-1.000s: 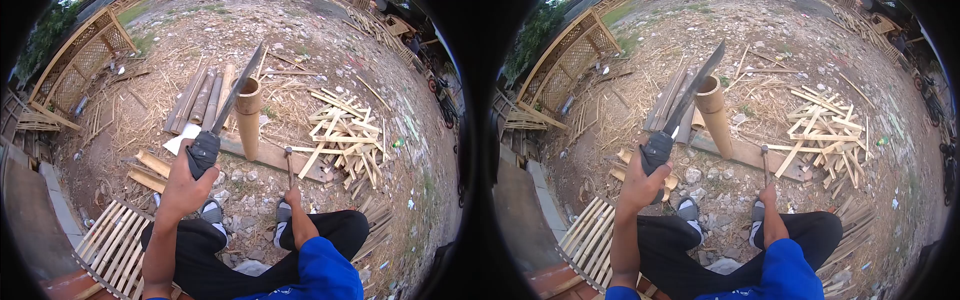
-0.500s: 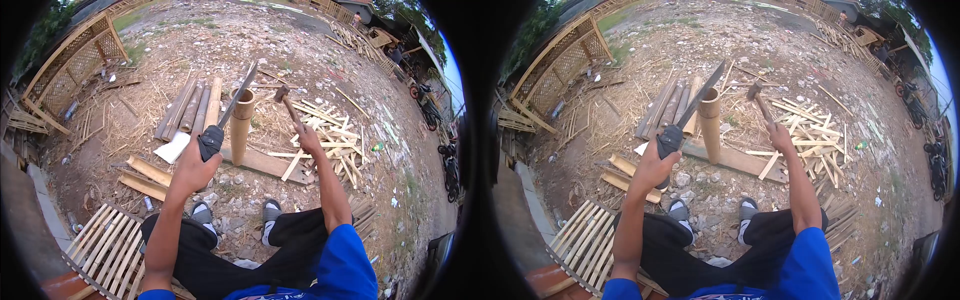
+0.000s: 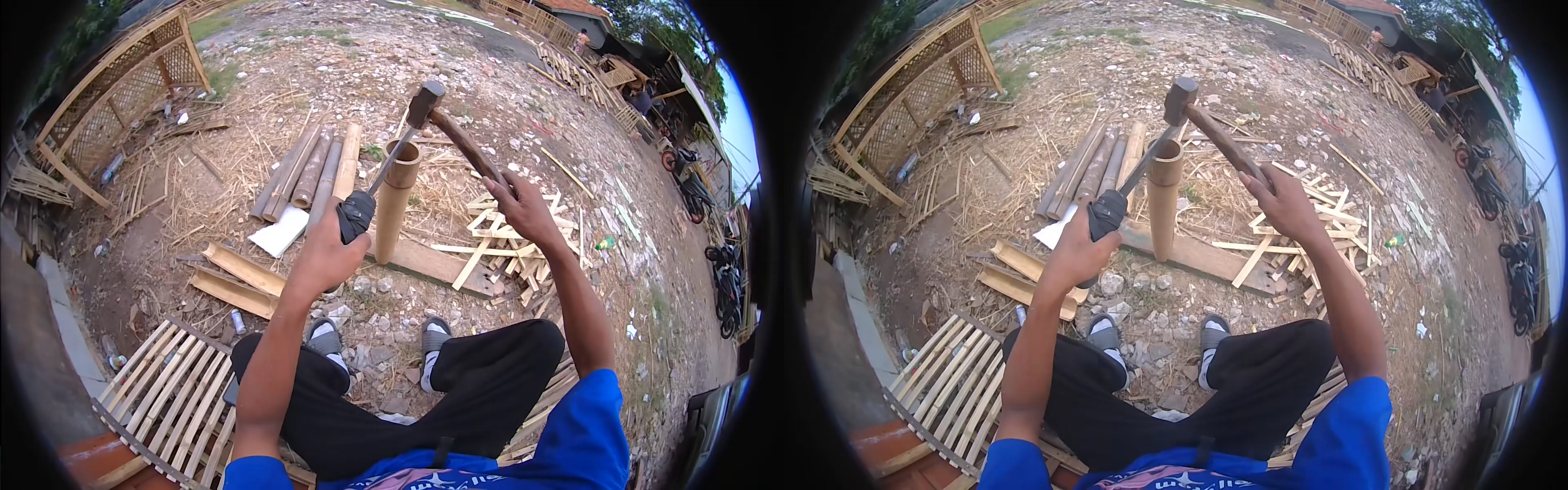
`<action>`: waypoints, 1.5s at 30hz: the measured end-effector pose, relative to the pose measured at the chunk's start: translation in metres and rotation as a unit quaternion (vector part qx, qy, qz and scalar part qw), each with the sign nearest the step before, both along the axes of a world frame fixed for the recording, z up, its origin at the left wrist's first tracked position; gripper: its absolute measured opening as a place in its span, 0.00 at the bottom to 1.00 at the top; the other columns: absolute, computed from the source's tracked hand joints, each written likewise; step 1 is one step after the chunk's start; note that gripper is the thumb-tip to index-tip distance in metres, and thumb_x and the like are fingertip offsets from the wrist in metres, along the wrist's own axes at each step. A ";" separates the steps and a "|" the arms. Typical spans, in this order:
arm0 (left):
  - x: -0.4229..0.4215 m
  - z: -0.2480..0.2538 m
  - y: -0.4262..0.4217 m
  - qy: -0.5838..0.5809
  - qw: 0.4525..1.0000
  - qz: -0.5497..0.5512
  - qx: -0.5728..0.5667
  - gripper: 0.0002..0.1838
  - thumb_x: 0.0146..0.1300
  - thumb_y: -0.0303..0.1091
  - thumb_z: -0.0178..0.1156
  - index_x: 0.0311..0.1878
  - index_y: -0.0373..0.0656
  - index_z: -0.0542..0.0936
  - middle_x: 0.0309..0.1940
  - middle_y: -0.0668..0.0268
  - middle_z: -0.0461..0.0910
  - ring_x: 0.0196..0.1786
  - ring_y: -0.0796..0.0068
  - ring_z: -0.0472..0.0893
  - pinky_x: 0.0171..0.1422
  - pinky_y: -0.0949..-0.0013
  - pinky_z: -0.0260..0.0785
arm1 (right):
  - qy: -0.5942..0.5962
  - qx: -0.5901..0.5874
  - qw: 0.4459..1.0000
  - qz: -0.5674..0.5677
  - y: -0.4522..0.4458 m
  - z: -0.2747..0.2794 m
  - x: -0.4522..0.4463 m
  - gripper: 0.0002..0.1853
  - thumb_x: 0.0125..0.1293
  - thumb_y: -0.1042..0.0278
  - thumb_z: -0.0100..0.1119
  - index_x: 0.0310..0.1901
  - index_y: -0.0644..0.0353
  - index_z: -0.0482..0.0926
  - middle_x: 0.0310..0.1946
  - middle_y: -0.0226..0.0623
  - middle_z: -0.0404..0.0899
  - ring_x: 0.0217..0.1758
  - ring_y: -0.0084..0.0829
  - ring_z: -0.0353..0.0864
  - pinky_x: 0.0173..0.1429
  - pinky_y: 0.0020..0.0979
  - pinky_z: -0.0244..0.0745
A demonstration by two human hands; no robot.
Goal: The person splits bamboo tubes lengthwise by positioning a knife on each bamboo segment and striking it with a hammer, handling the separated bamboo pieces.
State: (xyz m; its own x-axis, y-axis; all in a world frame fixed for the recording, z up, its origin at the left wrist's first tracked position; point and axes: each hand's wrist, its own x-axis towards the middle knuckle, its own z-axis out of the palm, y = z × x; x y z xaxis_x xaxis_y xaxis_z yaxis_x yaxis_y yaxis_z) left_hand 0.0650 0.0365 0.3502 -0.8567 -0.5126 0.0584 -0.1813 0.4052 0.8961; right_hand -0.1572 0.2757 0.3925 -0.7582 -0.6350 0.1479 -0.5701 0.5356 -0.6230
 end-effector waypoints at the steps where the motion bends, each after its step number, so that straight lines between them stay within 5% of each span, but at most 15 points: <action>1: -0.001 0.000 -0.003 0.000 1.000 -0.005 0.006 0.28 0.56 0.35 0.61 0.59 0.34 0.67 0.35 0.49 0.79 0.36 0.52 0.80 0.44 0.57 0.70 | 0.010 0.011 1.000 0.003 -0.002 -0.003 -0.001 0.26 0.71 0.42 0.54 0.39 0.64 0.76 0.22 0.34 0.70 0.25 0.27 0.69 0.32 0.35 0.66; 9: -0.006 -0.005 -0.002 -0.003 1.000 -0.013 -0.007 0.29 0.56 0.35 0.61 0.59 0.31 0.66 0.36 0.42 0.81 0.40 0.44 0.83 0.46 0.54 0.73 | -0.123 -0.112 0.982 -0.087 -0.008 -0.057 0.031 0.26 0.72 0.43 0.53 0.42 0.65 0.75 0.22 0.32 0.70 0.25 0.23 0.69 0.30 0.31 0.66; 11: -0.005 -0.002 -0.002 -0.009 1.000 -0.015 -0.006 0.30 0.56 0.35 0.61 0.59 0.30 0.66 0.36 0.41 0.81 0.41 0.44 0.83 0.46 0.54 0.73 | -0.157 -0.142 0.973 -0.087 -0.004 -0.078 0.039 0.20 0.74 0.46 0.54 0.40 0.57 0.71 0.19 0.20 0.62 0.17 0.13 0.59 0.20 0.20 0.54; 13: -0.002 0.008 0.000 -0.026 0.999 -0.023 -0.001 0.31 0.56 0.35 0.61 0.59 0.29 0.65 0.36 0.41 0.81 0.41 0.44 0.83 0.46 0.54 0.73 | -0.228 -0.157 0.956 -0.096 -0.004 -0.078 0.052 0.19 0.74 0.46 0.54 0.41 0.57 0.71 0.18 0.20 0.62 0.17 0.14 0.58 0.19 0.21 0.53; 16: 0.000 0.011 0.002 -0.035 0.999 -0.013 0.027 0.26 0.54 0.33 0.62 0.56 0.35 0.69 0.34 0.54 0.78 0.36 0.58 0.78 0.45 0.59 0.69 | -0.231 -0.155 0.955 -0.098 -0.002 -0.083 0.051 0.20 0.74 0.46 0.53 0.42 0.57 0.71 0.17 0.21 0.61 0.15 0.14 0.57 0.18 0.21 0.52; 25: -0.001 0.001 -0.003 -0.009 1.000 -0.004 0.013 0.27 0.54 0.32 0.62 0.57 0.35 0.68 0.36 0.53 0.78 0.38 0.58 0.79 0.46 0.60 0.70 | -0.250 -0.166 0.950 -0.083 -0.007 -0.084 0.051 0.19 0.74 0.48 0.54 0.41 0.58 0.70 0.17 0.20 0.61 0.15 0.13 0.58 0.17 0.21 0.53; 28: 0.003 0.008 -0.009 -0.030 0.999 -0.035 0.006 0.41 0.54 0.35 0.61 0.69 0.24 0.58 0.40 0.41 0.82 0.44 0.51 0.84 0.50 0.59 0.73 | -0.251 -0.172 0.949 -0.080 -0.010 -0.084 0.051 0.19 0.73 0.48 0.55 0.39 0.58 0.70 0.17 0.20 0.61 0.15 0.13 0.58 0.17 0.21 0.53; 34: 0.004 0.009 -0.008 -0.030 0.999 -0.023 -0.005 0.40 0.54 0.35 0.61 0.68 0.24 0.59 0.41 0.40 0.81 0.44 0.49 0.84 0.50 0.57 0.73 | -0.276 -0.174 0.942 -0.075 -0.011 -0.084 0.048 0.19 0.73 0.48 0.55 0.38 0.57 0.69 0.16 0.20 0.61 0.14 0.14 0.58 0.16 0.22 0.53; 37: 0.003 0.010 -0.003 -0.043 0.999 -0.004 0.002 0.28 0.54 0.34 0.63 0.57 0.35 0.68 0.38 0.50 0.79 0.40 0.54 0.80 0.48 0.58 0.70 | -0.263 -0.169 0.947 -0.079 -0.011 -0.087 0.045 0.18 0.74 0.49 0.54 0.37 0.57 0.69 0.16 0.20 0.61 0.14 0.14 0.58 0.16 0.22 0.53; 40: 0.000 0.007 -0.003 -0.047 0.999 -0.003 -0.010 0.27 0.54 0.34 0.62 0.56 0.35 0.69 0.38 0.49 0.79 0.41 0.52 0.80 0.49 0.57 0.70 | -0.261 -0.171 0.947 -0.081 -0.012 -0.087 0.045 0.19 0.74 0.49 0.55 0.37 0.58 0.69 0.16 0.21 0.62 0.14 0.15 0.59 0.16 0.22 0.54; 43: -0.001 0.011 -0.003 -0.044 0.998 -0.018 -0.030 0.35 0.54 0.35 0.61 0.61 0.24 0.64 0.36 0.36 0.81 0.42 0.40 0.83 0.48 0.51 0.73 | -0.234 -0.161 0.955 -0.081 -0.011 -0.084 0.044 0.20 0.73 0.48 0.55 0.38 0.59 0.70 0.17 0.22 0.64 0.15 0.15 0.61 0.18 0.22 0.56; 45: -0.002 0.011 -0.002 -0.044 0.998 -0.019 -0.039 0.33 0.54 0.35 0.61 0.60 0.24 0.64 0.36 0.36 0.81 0.42 0.40 0.83 0.47 0.50 0.73 | -0.200 -0.153 0.965 -0.074 -0.011 -0.079 0.040 0.20 0.73 0.47 0.55 0.39 0.60 0.71 0.18 0.23 0.65 0.16 0.16 0.62 0.19 0.23 0.57</action>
